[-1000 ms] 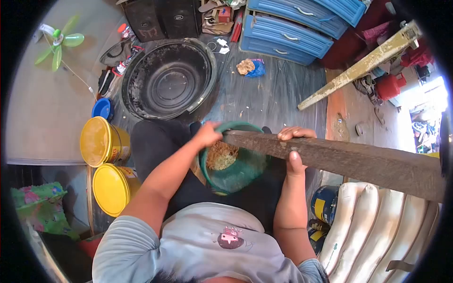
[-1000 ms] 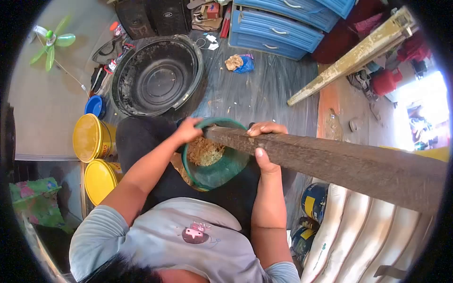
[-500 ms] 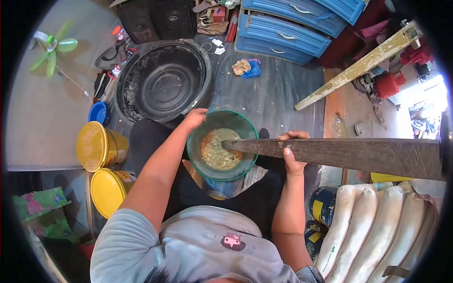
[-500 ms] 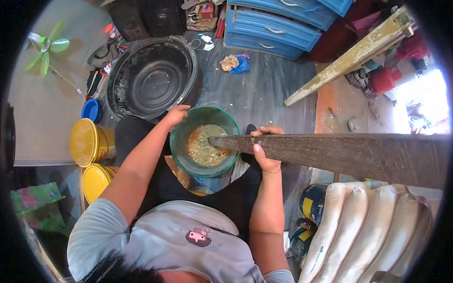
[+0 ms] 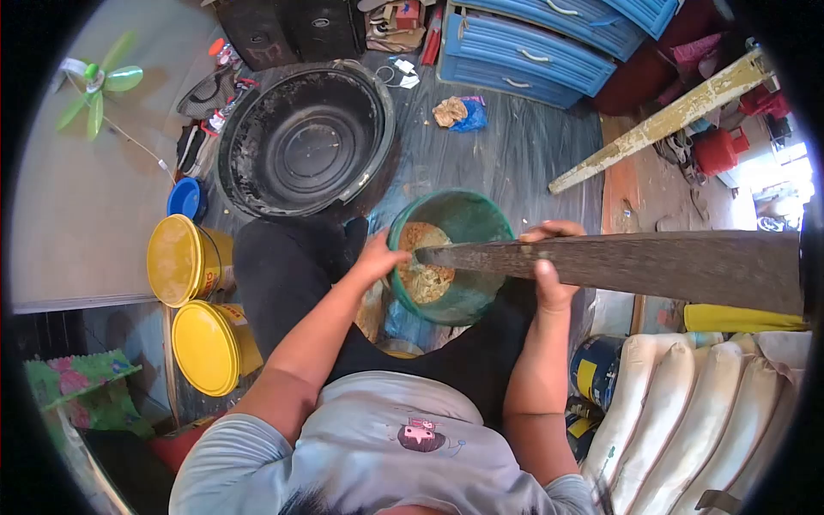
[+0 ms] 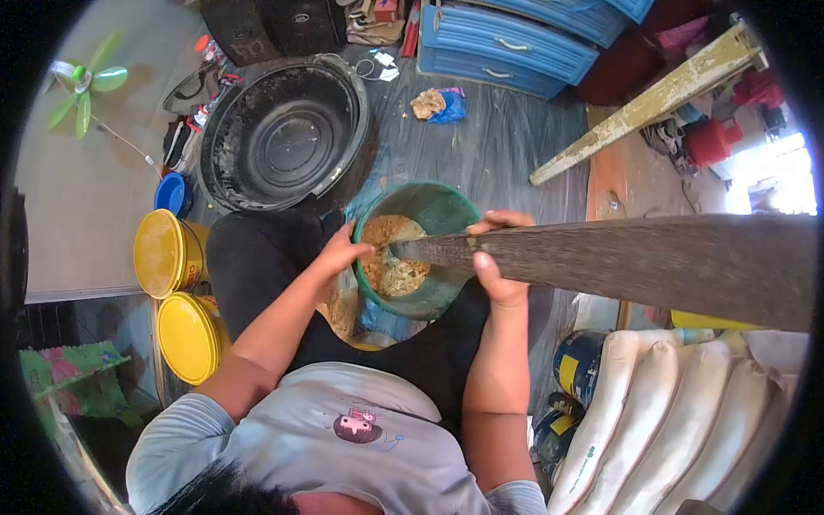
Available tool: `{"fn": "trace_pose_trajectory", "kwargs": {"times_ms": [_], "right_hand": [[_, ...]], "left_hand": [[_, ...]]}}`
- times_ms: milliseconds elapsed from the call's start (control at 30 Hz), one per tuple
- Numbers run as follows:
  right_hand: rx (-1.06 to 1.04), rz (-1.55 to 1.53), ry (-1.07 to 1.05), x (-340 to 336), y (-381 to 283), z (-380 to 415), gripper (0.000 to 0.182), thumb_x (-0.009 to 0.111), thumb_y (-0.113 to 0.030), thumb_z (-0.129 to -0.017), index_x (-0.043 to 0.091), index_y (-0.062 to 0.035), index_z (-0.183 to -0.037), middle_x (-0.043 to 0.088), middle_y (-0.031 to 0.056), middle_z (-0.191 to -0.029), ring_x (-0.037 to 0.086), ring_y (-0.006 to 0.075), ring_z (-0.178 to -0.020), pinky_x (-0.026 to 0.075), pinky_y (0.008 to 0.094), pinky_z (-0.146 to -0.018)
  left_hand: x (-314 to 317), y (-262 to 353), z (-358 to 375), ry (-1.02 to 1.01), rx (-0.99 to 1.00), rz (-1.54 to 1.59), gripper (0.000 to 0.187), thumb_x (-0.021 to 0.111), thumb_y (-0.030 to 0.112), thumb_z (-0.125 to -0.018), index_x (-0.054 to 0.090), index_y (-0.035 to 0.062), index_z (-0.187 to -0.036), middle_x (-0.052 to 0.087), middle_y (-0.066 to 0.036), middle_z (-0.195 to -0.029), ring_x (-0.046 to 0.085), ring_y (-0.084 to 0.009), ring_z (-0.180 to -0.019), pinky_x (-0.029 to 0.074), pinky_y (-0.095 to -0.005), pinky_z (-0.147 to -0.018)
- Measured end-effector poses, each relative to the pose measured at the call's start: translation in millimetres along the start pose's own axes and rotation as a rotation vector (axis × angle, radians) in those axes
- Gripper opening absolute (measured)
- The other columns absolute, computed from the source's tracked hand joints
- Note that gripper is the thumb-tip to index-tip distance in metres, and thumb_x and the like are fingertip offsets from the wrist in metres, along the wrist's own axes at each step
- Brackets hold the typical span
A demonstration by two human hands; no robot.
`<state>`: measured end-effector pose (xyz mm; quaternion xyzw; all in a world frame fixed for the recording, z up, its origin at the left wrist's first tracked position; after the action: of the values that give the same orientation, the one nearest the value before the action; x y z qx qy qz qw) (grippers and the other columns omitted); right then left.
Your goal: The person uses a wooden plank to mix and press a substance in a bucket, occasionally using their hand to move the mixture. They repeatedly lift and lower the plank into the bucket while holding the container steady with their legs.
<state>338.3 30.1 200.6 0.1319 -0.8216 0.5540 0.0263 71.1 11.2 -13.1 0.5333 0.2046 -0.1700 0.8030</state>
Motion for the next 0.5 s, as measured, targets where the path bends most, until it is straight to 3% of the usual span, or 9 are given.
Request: {"fn": "trace_pose_trajectory", "kwargs": {"times_ms": [33, 100, 167, 233, 267, 300, 367, 433, 500], "right_hand": [[-0.044, 0.002, 0.009, -2, -15, -1, 0.049, 0.067, -0.018, -0.066, 0.043, 0.0006, -0.105, 0.056, 0.0109, -0.084, 0.053, 0.0167, -0.078, 0.043, 0.0295, -0.073], [-0.083, 0.004, -0.004, -1, -23, -2, 0.048, 0.067, -0.019, -0.067, 0.043, 0.0004, -0.105, 0.056, 0.0110, -0.083, 0.054, 0.0171, -0.077, 0.044, 0.0297, -0.072], [-0.103, -0.014, 0.066, -1, -24, 2, 0.048, 0.067, -0.021, -0.067, 0.043, 0.0001, -0.104, 0.057, 0.0113, -0.081, 0.054, 0.0178, -0.077, 0.044, 0.0302, -0.073], [-0.090, 0.008, 0.076, -4, -11, 5, 0.050, 0.068, -0.022, -0.067, 0.043, -0.0007, -0.104, 0.057, 0.0108, -0.082, 0.054, 0.0188, -0.079, 0.044, 0.0321, -0.074], [-0.111, -0.025, 0.049, -4, -10, 3, 0.050, 0.068, -0.022, -0.067, 0.043, -0.0010, -0.104, 0.057, 0.0107, -0.083, 0.054, 0.0191, -0.079, 0.044, 0.0323, -0.074], [-0.112, -0.056, 0.029, -4, -10, 9, 0.050, 0.068, -0.022, -0.067, 0.043, -0.0012, -0.104, 0.056, 0.0106, -0.083, 0.054, 0.0193, -0.080, 0.044, 0.0325, -0.074], [-0.081, -0.048, 0.043, -2, -16, 12, 0.049, 0.068, -0.023, -0.067, 0.043, -0.0012, -0.104, 0.057, 0.0107, -0.083, 0.054, 0.0194, -0.080, 0.044, 0.0325, -0.075], [-0.100, -0.045, 0.026, -3, -19, 4, 0.049, 0.067, -0.024, -0.068, 0.043, -0.0011, -0.104, 0.057, 0.0108, -0.084, 0.055, 0.0196, -0.081, 0.044, 0.0326, -0.075], [-0.146, -0.043, -0.017, -7, -12, 6, 0.049, 0.067, -0.024, -0.068, 0.043, -0.0006, -0.104, 0.056, 0.0110, -0.084, 0.054, 0.0195, -0.081, 0.044, 0.0328, -0.075]], "left_hand": [[2, 10, 4, 0.156, 0.148, -0.182, 0.066, 0.062, 0.022, -0.063, 0.042, -0.0068, -0.118, 0.055, -0.021, -0.103, 0.054, -0.0269, -0.095, 0.041, -0.0333, -0.081], [-9, 6, -19, 0.187, 0.190, 0.069, 0.065, 0.062, 0.020, -0.061, 0.044, -0.0067, -0.117, 0.057, -0.022, -0.099, 0.056, -0.0271, -0.092, 0.041, -0.0319, -0.081], [-16, -41, -69, 0.066, -0.186, 0.562, 0.067, 0.063, 0.020, -0.059, 0.044, -0.0069, -0.117, 0.055, -0.024, -0.104, 0.055, -0.0292, -0.096, 0.040, -0.0325, -0.085], [-19, 17, -46, 0.096, 0.067, -0.069, 0.066, 0.063, 0.024, -0.059, 0.046, -0.0046, -0.117, 0.050, -0.026, -0.111, 0.049, -0.0321, -0.105, 0.037, -0.0365, -0.091], [-2, 45, -18, 0.078, 0.250, -0.227, 0.067, 0.063, 0.025, -0.059, 0.046, -0.0020, -0.118, 0.043, -0.027, -0.119, 0.042, -0.0332, -0.113, 0.033, -0.0375, -0.096], [5, 54, -7, 0.176, 0.340, -0.295, 0.070, 0.063, 0.028, -0.058, 0.045, -0.0015, -0.119, 0.041, -0.028, -0.120, 0.045, -0.0356, -0.109, 0.036, -0.0362, -0.093], [-23, 47, -38, 0.136, 0.090, -0.039, 0.072, 0.063, 0.029, -0.057, 0.044, 0.0005, -0.120, 0.044, -0.027, -0.116, 0.046, -0.0349, -0.107, 0.037, -0.0356, -0.091], [-25, 49, -55, -0.078, 0.077, 0.088, 0.074, 0.064, 0.028, -0.056, 0.044, 0.0011, -0.121, 0.045, -0.026, -0.115, 0.046, -0.0329, -0.108, 0.036, -0.0342, -0.092], [-11, 67, -18, 0.040, 0.445, -0.349, 0.076, 0.065, 0.028, -0.054, 0.042, 0.0017, -0.122, 0.045, -0.026, -0.117, 0.041, -0.0307, -0.114, 0.032, -0.0327, -0.096]]}}
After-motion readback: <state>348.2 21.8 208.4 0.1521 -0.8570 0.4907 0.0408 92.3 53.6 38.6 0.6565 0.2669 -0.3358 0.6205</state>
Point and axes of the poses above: each hand's wrist, its own z-axis away from the middle knuckle, its own x-axis out of the palm, y = z × x, the point moved 6 cm from there along -z, towards the middle knuckle
